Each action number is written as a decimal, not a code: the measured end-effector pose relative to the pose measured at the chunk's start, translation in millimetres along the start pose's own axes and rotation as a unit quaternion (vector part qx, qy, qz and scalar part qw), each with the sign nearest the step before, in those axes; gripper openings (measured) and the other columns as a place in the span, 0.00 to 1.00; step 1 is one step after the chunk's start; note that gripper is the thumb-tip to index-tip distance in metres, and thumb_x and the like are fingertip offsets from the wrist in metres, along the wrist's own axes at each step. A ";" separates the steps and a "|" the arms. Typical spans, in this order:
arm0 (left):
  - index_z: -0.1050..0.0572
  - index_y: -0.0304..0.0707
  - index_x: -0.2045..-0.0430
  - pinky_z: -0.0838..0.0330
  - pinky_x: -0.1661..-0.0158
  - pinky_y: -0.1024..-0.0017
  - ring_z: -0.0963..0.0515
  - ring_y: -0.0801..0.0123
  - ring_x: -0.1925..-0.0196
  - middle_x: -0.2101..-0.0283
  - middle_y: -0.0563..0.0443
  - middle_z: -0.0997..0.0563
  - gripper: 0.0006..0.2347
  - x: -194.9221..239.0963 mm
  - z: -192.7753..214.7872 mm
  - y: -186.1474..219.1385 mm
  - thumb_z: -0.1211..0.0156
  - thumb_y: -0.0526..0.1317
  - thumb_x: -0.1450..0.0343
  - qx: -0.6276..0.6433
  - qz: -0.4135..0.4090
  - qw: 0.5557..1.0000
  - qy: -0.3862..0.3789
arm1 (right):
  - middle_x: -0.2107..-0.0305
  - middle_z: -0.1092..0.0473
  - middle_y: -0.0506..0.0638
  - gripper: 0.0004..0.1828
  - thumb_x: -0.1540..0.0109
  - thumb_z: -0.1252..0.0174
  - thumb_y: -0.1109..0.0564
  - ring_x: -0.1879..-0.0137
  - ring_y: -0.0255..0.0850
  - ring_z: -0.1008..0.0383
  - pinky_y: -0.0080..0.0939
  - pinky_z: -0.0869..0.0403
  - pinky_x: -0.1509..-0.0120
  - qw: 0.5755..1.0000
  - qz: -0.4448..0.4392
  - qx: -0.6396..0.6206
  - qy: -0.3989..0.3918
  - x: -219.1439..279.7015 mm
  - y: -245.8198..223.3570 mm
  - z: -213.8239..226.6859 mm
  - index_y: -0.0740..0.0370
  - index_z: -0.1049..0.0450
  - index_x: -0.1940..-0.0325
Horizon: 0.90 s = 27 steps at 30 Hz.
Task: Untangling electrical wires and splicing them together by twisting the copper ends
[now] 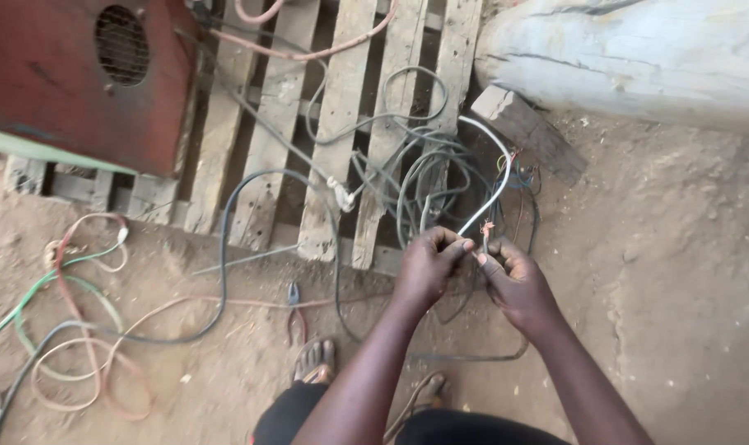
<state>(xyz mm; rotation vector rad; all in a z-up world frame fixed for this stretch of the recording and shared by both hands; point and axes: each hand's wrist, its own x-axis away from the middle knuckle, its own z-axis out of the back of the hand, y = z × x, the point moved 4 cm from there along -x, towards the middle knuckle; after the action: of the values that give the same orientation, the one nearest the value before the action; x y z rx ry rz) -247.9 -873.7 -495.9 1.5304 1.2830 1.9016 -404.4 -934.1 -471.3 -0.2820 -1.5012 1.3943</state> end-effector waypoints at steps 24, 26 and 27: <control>0.19 0.50 0.54 0.27 0.45 0.57 0.18 0.53 0.45 0.55 0.51 0.14 0.13 -223.2 -127.5 -27.1 0.33 0.45 0.31 -0.036 -0.051 0.996 0.063 | 0.72 0.31 0.50 0.03 0.33 0.44 0.64 0.72 0.34 0.27 0.28 0.26 0.66 0.965 0.106 -0.086 0.222 -92.1 71.2 122.7 0.63 0.30 0.54; 0.17 0.44 0.63 0.30 0.49 0.66 0.13 0.64 0.59 0.68 0.55 0.14 0.07 -219.0 -126.1 -25.1 0.33 0.40 0.31 -0.001 -0.082 0.995 0.064 | 0.73 0.30 0.52 0.03 0.34 0.44 0.66 0.71 0.36 0.28 0.32 0.27 0.65 0.971 0.102 -0.067 0.206 -90.2 67.3 117.4 0.67 0.29 0.56; 0.17 0.44 0.63 0.30 0.49 0.66 0.13 0.64 0.59 0.68 0.55 0.14 0.07 -224.7 -127.6 -23.4 0.33 0.40 0.31 0.000 -0.083 0.995 0.053 | 0.73 0.30 0.52 0.03 0.34 0.44 0.66 0.71 0.36 0.28 0.32 0.27 0.65 0.969 0.101 -0.065 0.217 -93.2 71.3 122.8 0.67 0.29 0.56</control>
<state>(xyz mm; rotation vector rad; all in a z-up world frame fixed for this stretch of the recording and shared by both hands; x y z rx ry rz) -294.9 -1083.9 -640.5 1.2934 1.4085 1.8973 -489.3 -1055.5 -554.3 -0.7899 -1.2228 1.2872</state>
